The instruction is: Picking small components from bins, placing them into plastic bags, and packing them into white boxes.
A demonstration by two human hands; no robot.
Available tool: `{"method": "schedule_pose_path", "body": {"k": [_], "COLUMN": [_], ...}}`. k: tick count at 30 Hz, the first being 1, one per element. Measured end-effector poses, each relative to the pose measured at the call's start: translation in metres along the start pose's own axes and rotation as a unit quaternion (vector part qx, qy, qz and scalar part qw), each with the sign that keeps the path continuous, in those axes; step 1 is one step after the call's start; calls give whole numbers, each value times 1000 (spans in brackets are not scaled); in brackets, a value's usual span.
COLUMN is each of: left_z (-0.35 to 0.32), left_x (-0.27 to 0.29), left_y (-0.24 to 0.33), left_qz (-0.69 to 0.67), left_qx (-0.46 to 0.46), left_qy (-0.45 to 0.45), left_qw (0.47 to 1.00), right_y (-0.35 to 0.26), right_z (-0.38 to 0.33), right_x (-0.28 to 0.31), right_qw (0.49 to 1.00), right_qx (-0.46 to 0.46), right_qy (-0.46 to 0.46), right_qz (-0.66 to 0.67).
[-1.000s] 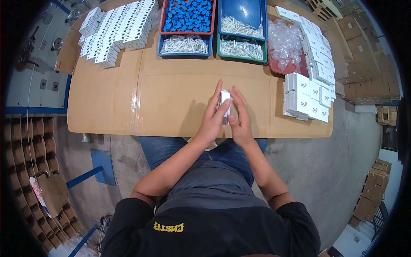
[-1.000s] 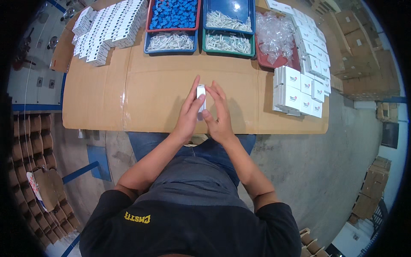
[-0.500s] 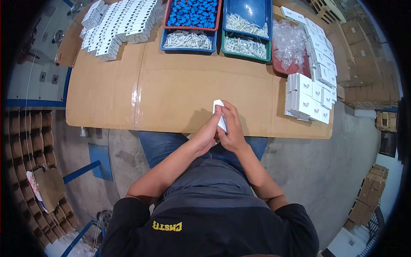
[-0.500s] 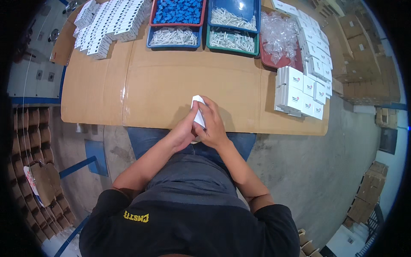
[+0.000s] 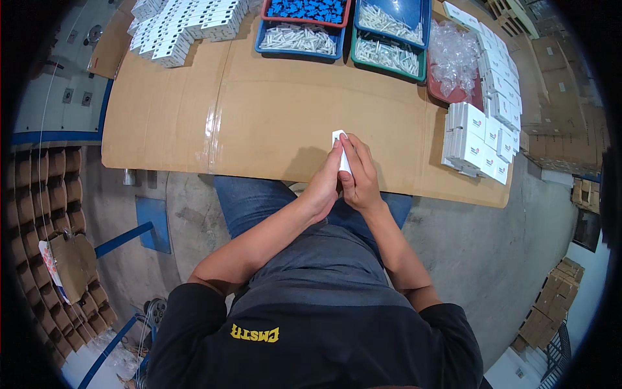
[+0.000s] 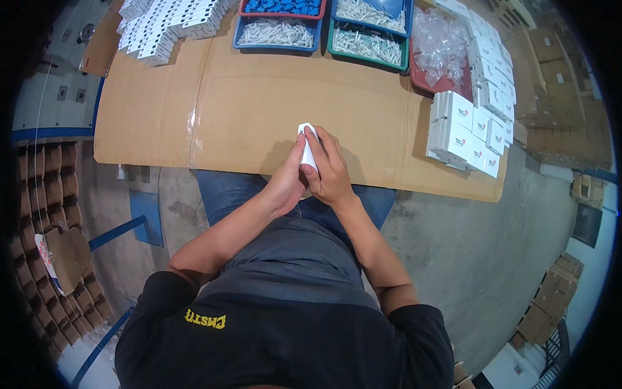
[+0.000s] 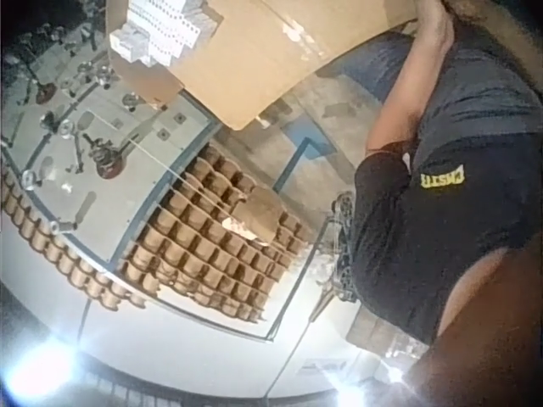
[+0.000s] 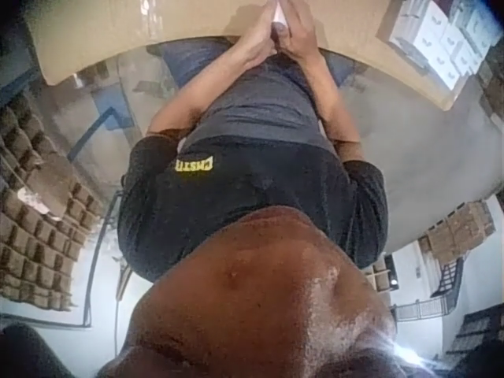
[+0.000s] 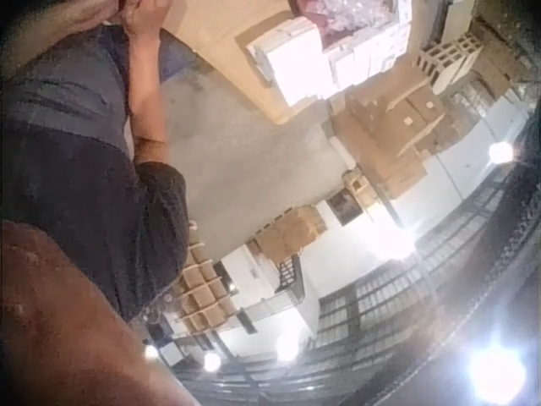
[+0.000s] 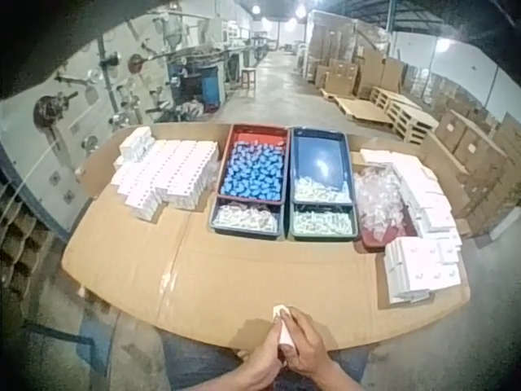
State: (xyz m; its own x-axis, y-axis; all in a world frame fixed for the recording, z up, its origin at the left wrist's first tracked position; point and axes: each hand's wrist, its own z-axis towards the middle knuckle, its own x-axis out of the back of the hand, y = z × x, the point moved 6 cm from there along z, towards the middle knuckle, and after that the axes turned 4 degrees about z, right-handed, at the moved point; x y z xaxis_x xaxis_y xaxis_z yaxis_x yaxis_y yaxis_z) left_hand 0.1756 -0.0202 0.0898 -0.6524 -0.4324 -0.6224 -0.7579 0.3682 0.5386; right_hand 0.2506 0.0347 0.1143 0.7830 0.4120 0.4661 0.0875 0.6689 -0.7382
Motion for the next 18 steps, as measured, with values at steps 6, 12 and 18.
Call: {"method": "schedule_pose_path", "body": {"k": [6,12,18], "left_z": [-1,10,24], "left_x": [2,13,40], "left_y": [-4,-3,5], "left_qz": [3,13,430], "left_qx": [9,0,-231], "left_qy": [-7,-14,28], "left_qw": [1000,1000,872], "right_y": [5,6,17], "right_z": [-7,-3,2], "right_x": [-4,-4,-7], "right_qw": [1000,996,953], "right_qx": [-8,-71,-233], "right_qy": [8,8,-16], "right_qz": [15,49,193]}}
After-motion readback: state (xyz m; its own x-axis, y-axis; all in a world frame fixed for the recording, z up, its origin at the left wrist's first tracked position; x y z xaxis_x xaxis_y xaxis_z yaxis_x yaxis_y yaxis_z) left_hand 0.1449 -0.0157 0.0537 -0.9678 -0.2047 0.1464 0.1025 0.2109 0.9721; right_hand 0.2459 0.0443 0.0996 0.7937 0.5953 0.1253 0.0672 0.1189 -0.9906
